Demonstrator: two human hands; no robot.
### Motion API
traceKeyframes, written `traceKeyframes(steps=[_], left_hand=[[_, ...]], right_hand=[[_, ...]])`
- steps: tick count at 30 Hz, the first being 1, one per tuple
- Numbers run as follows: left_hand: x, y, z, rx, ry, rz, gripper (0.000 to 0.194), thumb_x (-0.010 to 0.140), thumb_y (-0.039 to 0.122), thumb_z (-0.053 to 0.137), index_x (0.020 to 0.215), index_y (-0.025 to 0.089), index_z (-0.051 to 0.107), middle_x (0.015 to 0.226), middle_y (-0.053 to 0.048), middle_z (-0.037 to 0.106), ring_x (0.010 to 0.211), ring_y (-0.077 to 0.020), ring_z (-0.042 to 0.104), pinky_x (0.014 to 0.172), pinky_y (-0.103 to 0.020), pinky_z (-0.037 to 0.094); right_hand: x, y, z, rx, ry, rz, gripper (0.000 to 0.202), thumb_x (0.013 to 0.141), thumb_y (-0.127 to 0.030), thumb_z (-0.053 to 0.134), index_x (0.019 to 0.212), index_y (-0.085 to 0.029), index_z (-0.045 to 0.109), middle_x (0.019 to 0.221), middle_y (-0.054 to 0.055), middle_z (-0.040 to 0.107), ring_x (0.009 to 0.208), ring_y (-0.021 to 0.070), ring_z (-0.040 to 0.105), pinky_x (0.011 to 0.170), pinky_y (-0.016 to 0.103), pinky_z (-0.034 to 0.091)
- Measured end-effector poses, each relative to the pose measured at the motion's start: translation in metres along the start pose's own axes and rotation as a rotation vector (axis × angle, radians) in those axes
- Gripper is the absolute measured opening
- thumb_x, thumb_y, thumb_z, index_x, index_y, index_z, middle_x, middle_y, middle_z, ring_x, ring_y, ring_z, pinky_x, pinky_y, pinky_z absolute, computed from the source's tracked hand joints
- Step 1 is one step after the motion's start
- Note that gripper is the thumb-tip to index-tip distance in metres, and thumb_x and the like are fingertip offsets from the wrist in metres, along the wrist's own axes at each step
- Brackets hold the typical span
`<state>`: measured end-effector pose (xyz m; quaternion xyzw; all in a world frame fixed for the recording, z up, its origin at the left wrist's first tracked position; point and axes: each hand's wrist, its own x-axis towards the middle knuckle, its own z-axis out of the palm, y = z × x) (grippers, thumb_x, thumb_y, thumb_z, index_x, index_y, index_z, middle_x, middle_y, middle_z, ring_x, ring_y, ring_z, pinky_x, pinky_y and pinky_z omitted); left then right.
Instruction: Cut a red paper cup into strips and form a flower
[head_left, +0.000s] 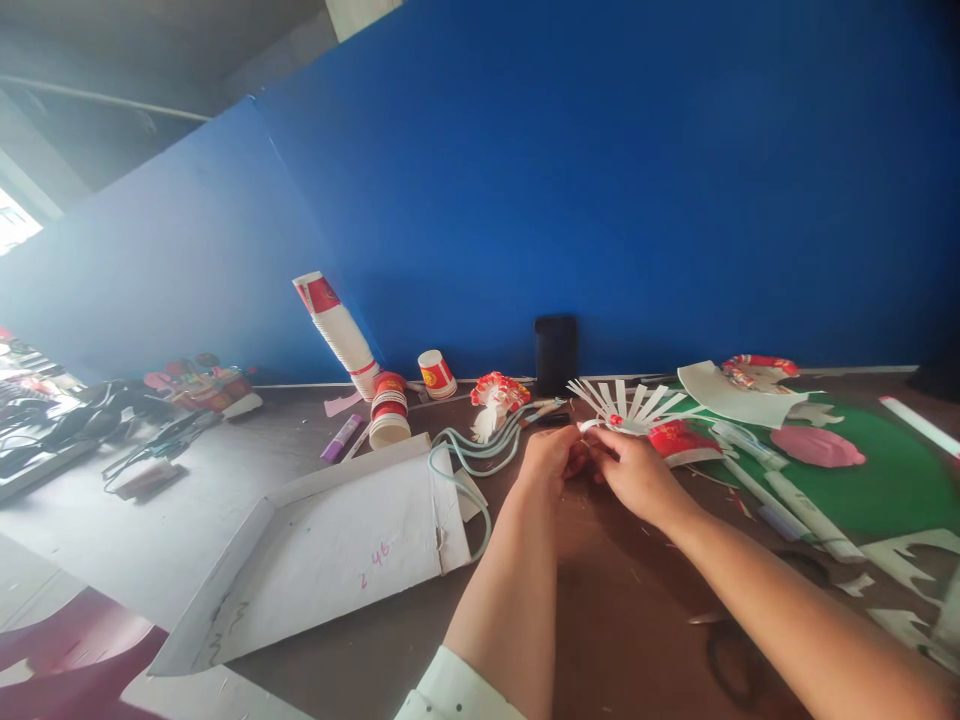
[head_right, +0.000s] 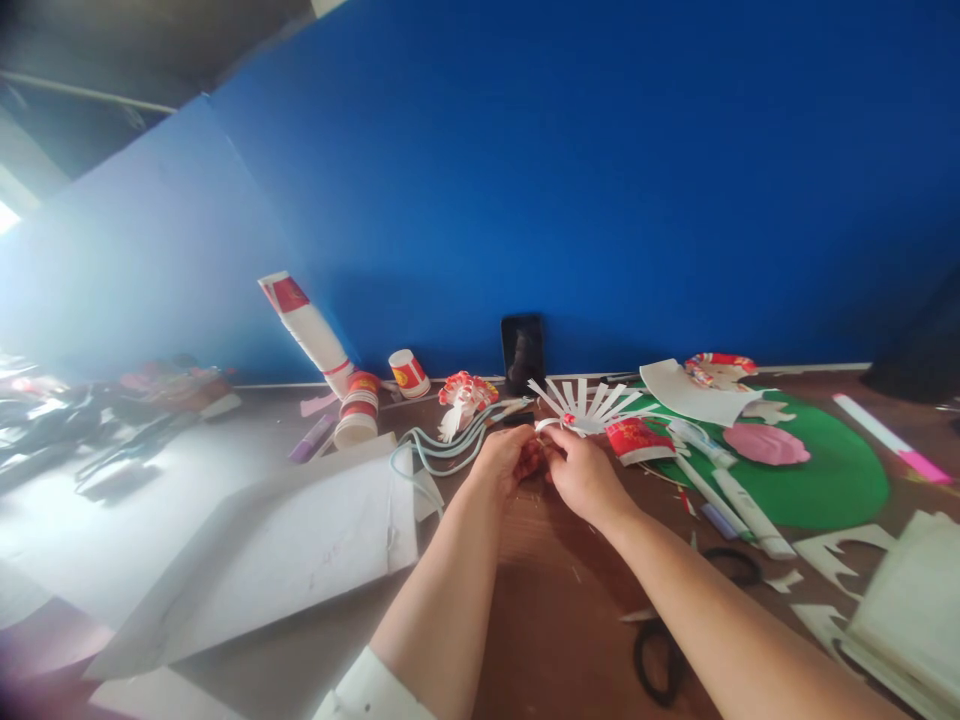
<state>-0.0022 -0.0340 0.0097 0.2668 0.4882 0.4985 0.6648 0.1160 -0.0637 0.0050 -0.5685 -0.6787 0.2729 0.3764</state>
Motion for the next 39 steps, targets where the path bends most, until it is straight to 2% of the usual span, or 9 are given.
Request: traceKeyframes(steps=[7,11,16,19,22,27,34,39], left_hand=[[0.001,0.0,-0.001,-0.008,-0.007,-0.041,0.008,0.068,0.015,0.069,0.068,0.011,0.062,0.052,0.001,0.052,0.045,-0.0061,0.047,0.045,-0.017,0.04],[0.001,0.002,-0.003,-0.025,-0.023,-0.063,0.005,0.07,0.014,0.067,0.071,0.01,0.064,0.051,0.001,0.052,0.045,-0.0057,0.047,0.046,-0.017,0.042],[-0.002,0.006,-0.004,-0.021,-0.028,-0.084,0.003,0.071,0.007,0.064,0.069,0.009,0.063,0.052,0.0,0.054,0.046,-0.0062,0.05,0.047,-0.017,0.044],[-0.003,0.008,-0.004,-0.019,-0.034,-0.105,0.004,0.07,0.005,0.064,0.07,0.009,0.064,0.052,-0.001,0.055,0.046,-0.0063,0.05,0.047,-0.017,0.044],[-0.002,0.009,-0.005,-0.013,-0.04,-0.12,0.005,0.069,0.004,0.064,0.07,0.008,0.065,0.051,-0.001,0.055,0.046,-0.0069,0.051,0.046,-0.016,0.043],[-0.001,0.007,-0.003,0.009,-0.016,-0.113,0.008,0.066,0.002,0.063,0.07,0.008,0.066,0.049,0.001,0.052,0.044,-0.0063,0.05,0.045,-0.015,0.043],[0.001,0.005,0.0,0.039,0.028,-0.095,0.01,0.061,0.008,0.073,0.067,0.01,0.066,0.05,0.0,0.053,0.045,-0.0066,0.049,0.042,-0.016,0.04],[0.001,0.006,0.0,0.045,0.035,-0.094,0.013,0.061,0.011,0.076,0.064,0.01,0.064,0.048,0.001,0.051,0.044,-0.0067,0.047,0.043,-0.017,0.04]], right_hand=[[-0.002,0.001,0.001,-0.025,0.002,0.022,0.038,0.085,-0.023,0.047,0.117,-0.019,0.066,0.06,0.001,0.065,0.055,0.0176,0.061,0.062,0.03,0.045],[-0.001,0.001,0.001,0.011,-0.009,0.07,0.042,0.083,-0.024,0.048,0.121,-0.015,0.064,0.059,0.001,0.064,0.055,0.0182,0.06,0.064,0.031,0.046],[0.001,0.007,0.003,0.096,-0.015,0.08,0.044,0.082,-0.025,0.049,0.123,-0.016,0.064,0.058,0.0,0.063,0.055,0.0176,0.059,0.062,0.03,0.046],[0.001,0.009,0.005,0.188,-0.012,0.155,0.044,0.08,-0.027,0.053,0.122,-0.019,0.064,0.057,-0.001,0.062,0.052,0.0161,0.056,0.053,0.028,0.043],[0.002,0.007,0.008,0.39,-0.01,0.33,0.046,0.076,-0.026,0.056,0.122,-0.023,0.064,0.054,-0.002,0.059,0.049,0.014,0.052,0.044,0.023,0.036],[0.0,-0.001,0.009,0.678,0.014,0.504,0.046,0.071,-0.021,0.061,0.116,-0.021,0.067,0.06,-0.002,0.06,0.053,0.0104,0.052,0.041,0.017,0.032],[0.0,-0.004,0.008,0.742,-0.003,0.472,0.043,0.07,-0.018,0.06,0.112,-0.02,0.068,0.06,0.0,0.059,0.048,0.0109,0.052,0.036,0.017,0.029],[-0.001,-0.009,0.007,0.829,0.009,0.512,0.049,0.069,-0.013,0.059,0.117,-0.021,0.065,0.058,-0.001,0.058,0.047,0.0096,0.05,0.035,0.015,0.027]])
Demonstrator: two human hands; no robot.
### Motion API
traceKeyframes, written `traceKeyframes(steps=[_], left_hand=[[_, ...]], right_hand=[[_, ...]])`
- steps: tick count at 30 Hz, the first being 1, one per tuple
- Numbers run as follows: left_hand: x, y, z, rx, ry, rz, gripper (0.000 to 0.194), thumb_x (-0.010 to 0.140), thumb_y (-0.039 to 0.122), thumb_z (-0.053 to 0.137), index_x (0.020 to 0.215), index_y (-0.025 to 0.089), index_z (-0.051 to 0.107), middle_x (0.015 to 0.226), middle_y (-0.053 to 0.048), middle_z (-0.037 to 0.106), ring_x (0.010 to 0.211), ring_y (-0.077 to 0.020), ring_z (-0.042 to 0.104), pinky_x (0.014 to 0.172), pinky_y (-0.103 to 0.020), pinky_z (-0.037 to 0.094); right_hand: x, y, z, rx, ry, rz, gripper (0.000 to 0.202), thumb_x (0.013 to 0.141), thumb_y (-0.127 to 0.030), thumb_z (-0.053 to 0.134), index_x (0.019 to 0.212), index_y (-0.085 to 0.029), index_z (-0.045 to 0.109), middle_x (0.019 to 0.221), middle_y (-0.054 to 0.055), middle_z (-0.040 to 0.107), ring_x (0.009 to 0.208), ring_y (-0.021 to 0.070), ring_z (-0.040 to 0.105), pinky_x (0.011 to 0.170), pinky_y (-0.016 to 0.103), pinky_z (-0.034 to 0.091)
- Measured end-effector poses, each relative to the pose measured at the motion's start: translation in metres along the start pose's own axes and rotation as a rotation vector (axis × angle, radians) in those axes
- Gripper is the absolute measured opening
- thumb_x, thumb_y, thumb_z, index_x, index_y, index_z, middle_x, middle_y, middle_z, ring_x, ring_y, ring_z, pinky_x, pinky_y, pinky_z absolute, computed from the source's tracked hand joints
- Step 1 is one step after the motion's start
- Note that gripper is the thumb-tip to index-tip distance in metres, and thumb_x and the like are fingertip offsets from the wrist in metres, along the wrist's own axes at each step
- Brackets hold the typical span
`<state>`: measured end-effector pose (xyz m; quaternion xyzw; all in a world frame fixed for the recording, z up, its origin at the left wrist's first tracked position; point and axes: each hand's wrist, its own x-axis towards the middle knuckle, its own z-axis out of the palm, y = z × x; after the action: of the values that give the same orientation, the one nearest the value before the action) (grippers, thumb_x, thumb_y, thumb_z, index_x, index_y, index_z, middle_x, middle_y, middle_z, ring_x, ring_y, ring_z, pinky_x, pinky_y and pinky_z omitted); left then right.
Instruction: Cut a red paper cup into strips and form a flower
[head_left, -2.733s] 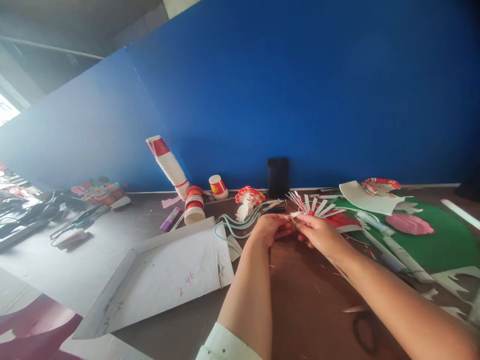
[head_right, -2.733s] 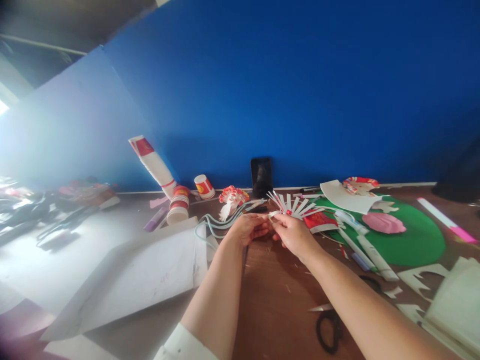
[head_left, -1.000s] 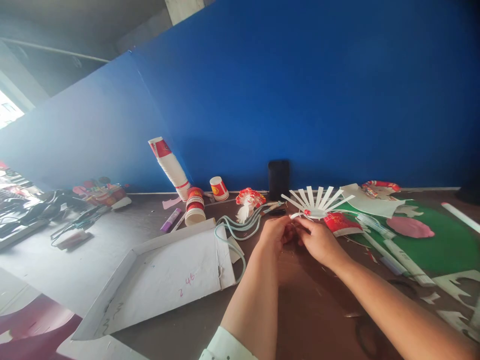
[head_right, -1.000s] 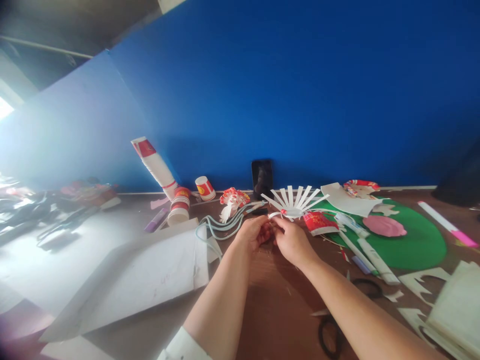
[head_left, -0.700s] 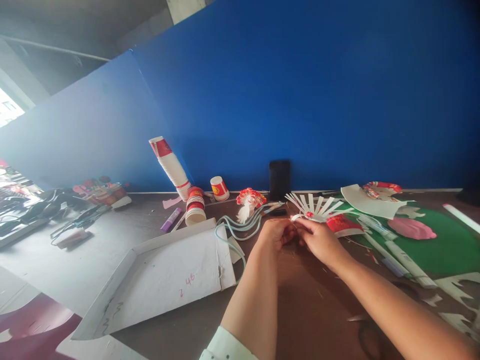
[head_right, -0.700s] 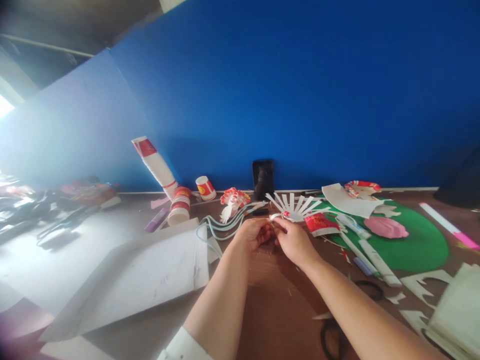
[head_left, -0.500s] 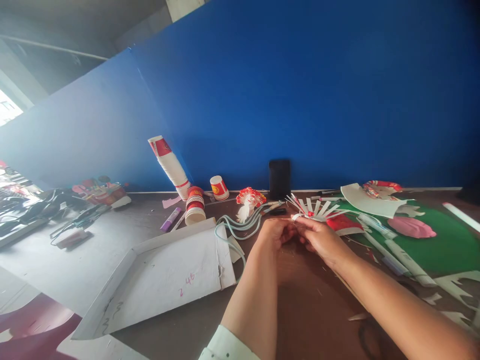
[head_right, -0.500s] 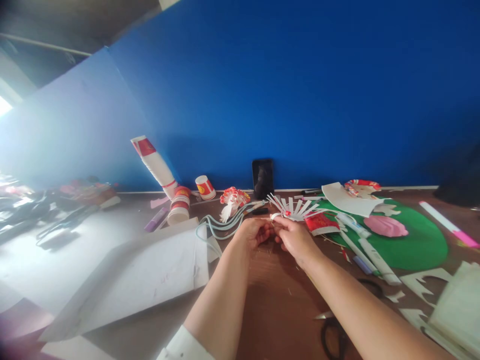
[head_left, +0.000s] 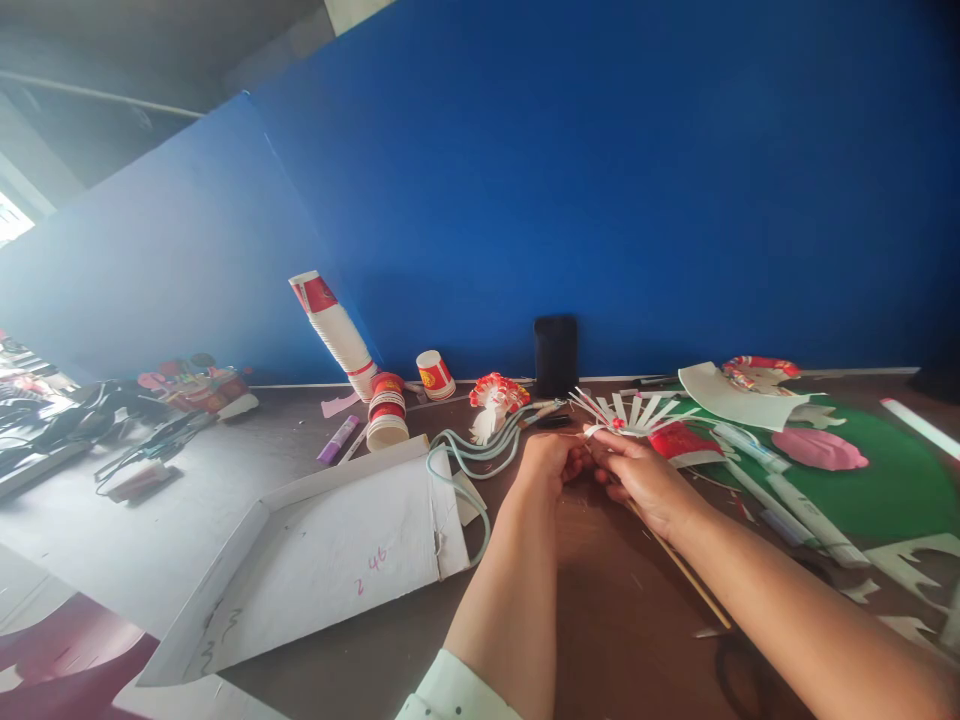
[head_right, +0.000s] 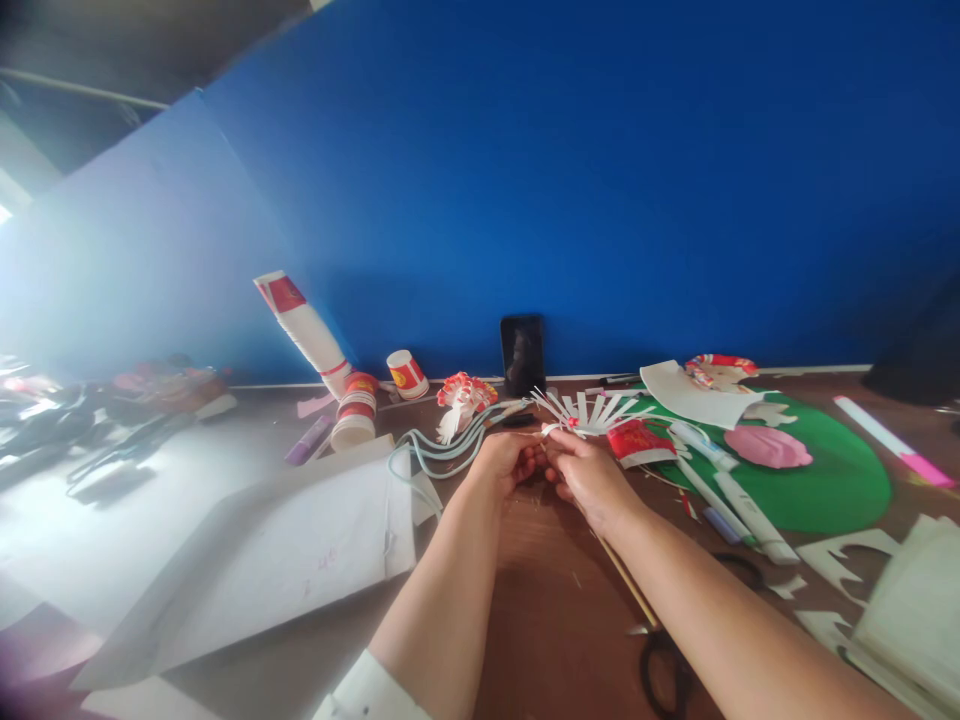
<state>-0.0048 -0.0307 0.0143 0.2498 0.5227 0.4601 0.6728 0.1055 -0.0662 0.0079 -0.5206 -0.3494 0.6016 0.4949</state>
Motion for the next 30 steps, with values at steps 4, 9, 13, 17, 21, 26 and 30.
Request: traceKeyframes(steps=[4,9,13,17,21,26,30], left_hand=[[-0.0013,0.0013,0.0003,-0.003,-0.013,0.003,0.009,0.064,0.009,0.073,0.065,0.009,0.064,0.047,0.002,0.05,0.043,-0.0053,0.045,0.043,-0.016,0.039],[0.0001,-0.0001,-0.0011,-0.005,-0.046,0.043,0.006,0.068,0.01,0.07,0.066,0.009,0.064,0.048,0.002,0.049,0.042,-0.0048,0.044,0.043,-0.016,0.037],[0.0017,-0.0023,-0.0034,-0.002,-0.082,0.066,0.012,0.068,0.015,0.073,0.064,0.009,0.063,0.048,0.002,0.049,0.043,-0.0052,0.044,0.043,-0.016,0.036],[-0.0006,-0.0019,-0.0033,-0.019,-0.111,0.08,0.012,0.069,0.016,0.071,0.064,0.009,0.063,0.048,0.002,0.049,0.043,-0.005,0.043,0.043,-0.017,0.034],[-0.0026,-0.002,-0.0019,-0.039,-0.122,0.098,0.015,0.068,0.018,0.073,0.062,0.011,0.061,0.048,0.002,0.048,0.043,-0.0058,0.043,0.043,-0.018,0.033],[0.002,-0.0047,-0.0036,0.009,-0.146,0.136,0.025,0.065,0.026,0.077,0.059,0.012,0.058,0.048,0.002,0.049,0.04,-0.0046,0.039,0.039,-0.018,0.025],[0.0036,-0.0036,-0.0049,0.011,-0.155,0.073,0.023,0.069,0.024,0.075,0.062,0.011,0.058,0.049,0.002,0.049,0.04,-0.0035,0.038,0.039,-0.017,0.025]], right_hand=[[-0.0024,-0.0017,0.001,0.039,-0.014,0.001,0.049,0.071,-0.013,0.06,0.119,-0.02,0.064,0.06,-0.001,0.057,0.047,0.0079,0.047,0.034,0.014,0.025],[-0.0051,-0.0025,0.0013,0.023,-0.011,-0.034,0.045,0.072,-0.017,0.063,0.117,-0.021,0.066,0.063,-0.001,0.058,0.049,0.0075,0.049,0.036,0.014,0.028],[-0.0066,-0.0037,0.0026,0.034,-0.028,-0.04,0.042,0.072,-0.02,0.065,0.114,-0.021,0.068,0.06,-0.002,0.056,0.048,0.0077,0.047,0.035,0.014,0.025],[-0.0072,-0.0054,0.0039,0.089,-0.043,-0.028,0.039,0.072,-0.018,0.063,0.111,-0.02,0.068,0.064,-0.001,0.057,0.048,0.0067,0.045,0.035,0.013,0.023],[-0.0067,-0.0055,0.0039,0.153,-0.065,-0.004,0.038,0.069,-0.015,0.064,0.107,-0.022,0.069,0.069,0.0,0.059,0.048,0.006,0.045,0.034,0.013,0.021],[-0.0048,-0.0036,0.0031,0.21,-0.1,0.013,0.038,0.067,-0.013,0.064,0.104,-0.022,0.069,0.068,-0.001,0.058,0.048,0.0054,0.044,0.034,0.012,0.02],[-0.0028,-0.002,0.0013,0.235,-0.124,0.028,0.036,0.066,-0.011,0.063,0.099,-0.021,0.07,0.069,0.0,0.059,0.047,0.0048,0.043,0.033,0.011,0.019]])
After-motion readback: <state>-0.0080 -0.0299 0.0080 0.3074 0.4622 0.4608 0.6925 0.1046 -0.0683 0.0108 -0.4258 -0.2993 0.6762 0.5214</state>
